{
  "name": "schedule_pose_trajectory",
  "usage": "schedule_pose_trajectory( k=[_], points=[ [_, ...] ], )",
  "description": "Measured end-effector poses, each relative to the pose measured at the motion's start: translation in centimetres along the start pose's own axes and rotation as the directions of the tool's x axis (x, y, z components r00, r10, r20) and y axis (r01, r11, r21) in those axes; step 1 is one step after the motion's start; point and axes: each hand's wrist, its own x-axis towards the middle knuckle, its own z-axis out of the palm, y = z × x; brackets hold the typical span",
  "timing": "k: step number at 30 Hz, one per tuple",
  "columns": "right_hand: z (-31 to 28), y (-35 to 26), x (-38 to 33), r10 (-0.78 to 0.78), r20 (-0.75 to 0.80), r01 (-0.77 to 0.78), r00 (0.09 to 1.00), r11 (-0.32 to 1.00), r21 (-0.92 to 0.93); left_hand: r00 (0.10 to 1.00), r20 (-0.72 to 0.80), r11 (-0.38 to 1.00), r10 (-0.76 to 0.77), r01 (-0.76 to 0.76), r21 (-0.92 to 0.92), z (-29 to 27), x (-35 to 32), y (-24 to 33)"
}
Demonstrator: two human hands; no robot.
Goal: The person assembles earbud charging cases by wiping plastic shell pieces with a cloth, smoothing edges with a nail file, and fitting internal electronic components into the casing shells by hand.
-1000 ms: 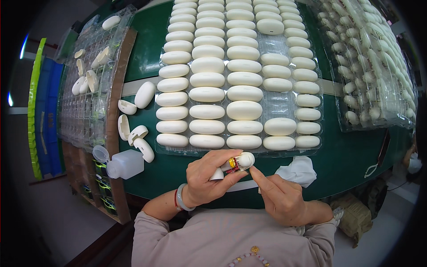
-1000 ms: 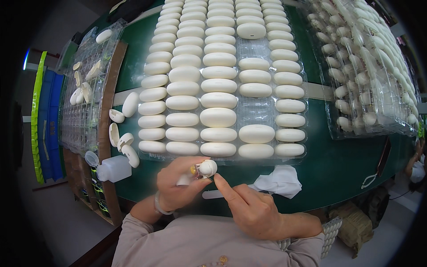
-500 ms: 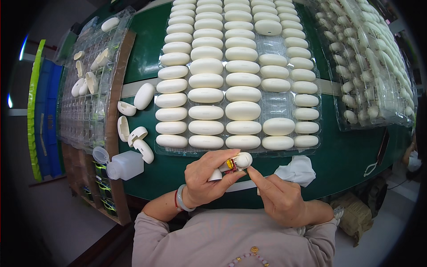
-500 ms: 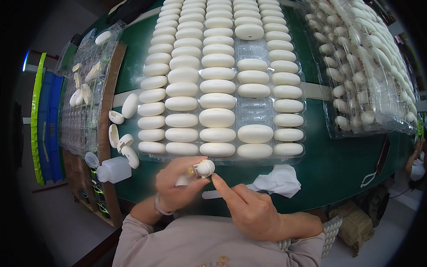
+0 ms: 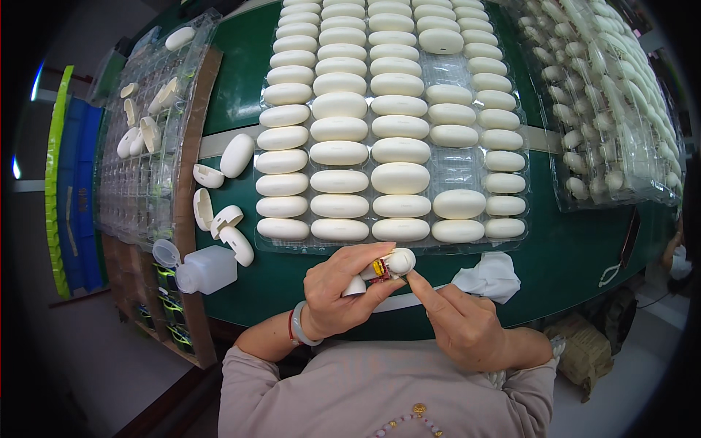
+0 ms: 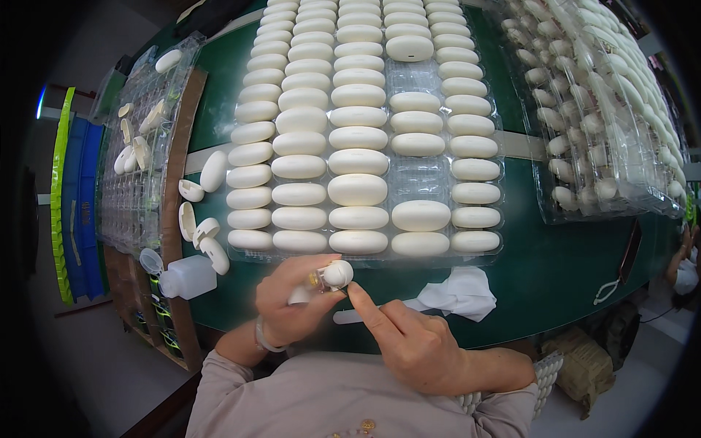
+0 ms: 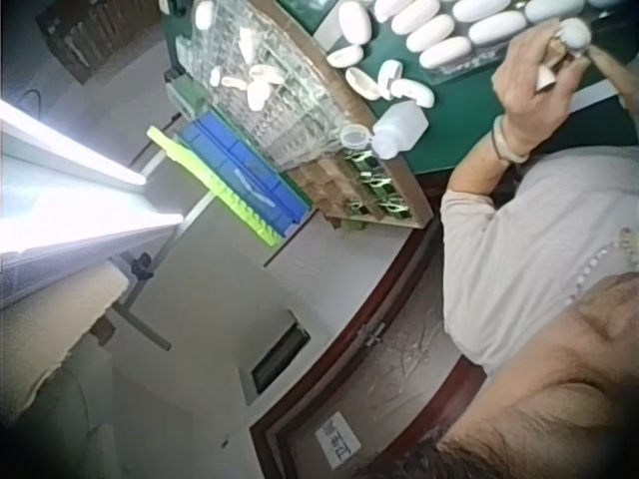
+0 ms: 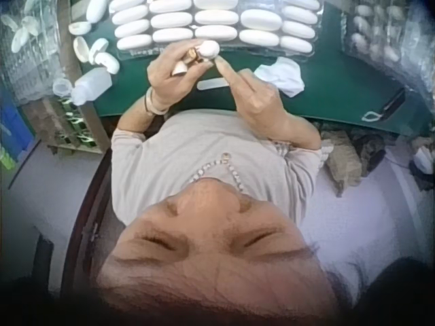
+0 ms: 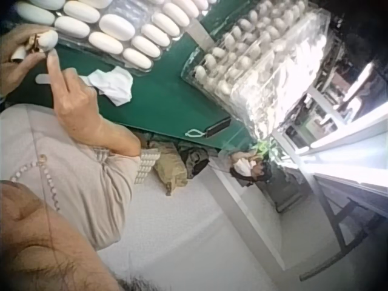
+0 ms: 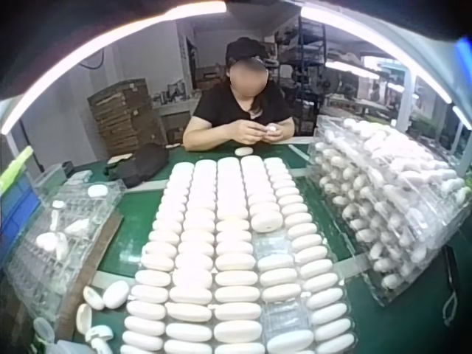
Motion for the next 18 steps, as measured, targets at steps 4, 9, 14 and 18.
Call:
schedule_pose_trajectory(
  k=[4, 9, 14, 18],
  points=[
    [-0.53, 0.08, 0.04, -0.037, 0.071, 0.043, 0.997, 0.995, -0.090, 0.998, 0.024, 0.998, -0.052, 0.052, -0.027, 0.16, 0.08, 0.09],
    [-0.60, -0.26, 0.10, -0.078, 0.091, 0.092, 0.993, 0.981, -0.169, 0.997, 0.042, 0.997, -0.068, 0.070, -0.034, 0.03, -0.21, 0.12],
    [-0.88, 0.12, -0.03, -0.115, 0.134, 0.148, 0.984, 0.953, -0.266, 0.995, 0.072, 0.997, -0.072, 0.074, -0.031, 0.29, 0.06, 0.04],
    [-0.81, 0.42, -0.26, -0.136, 0.126, 0.168, 0.983, 0.943, -0.286, 0.993, 0.086, 0.996, -0.074, 0.078, -0.034, 0.50, -0.01, -0.04]
  ],
)
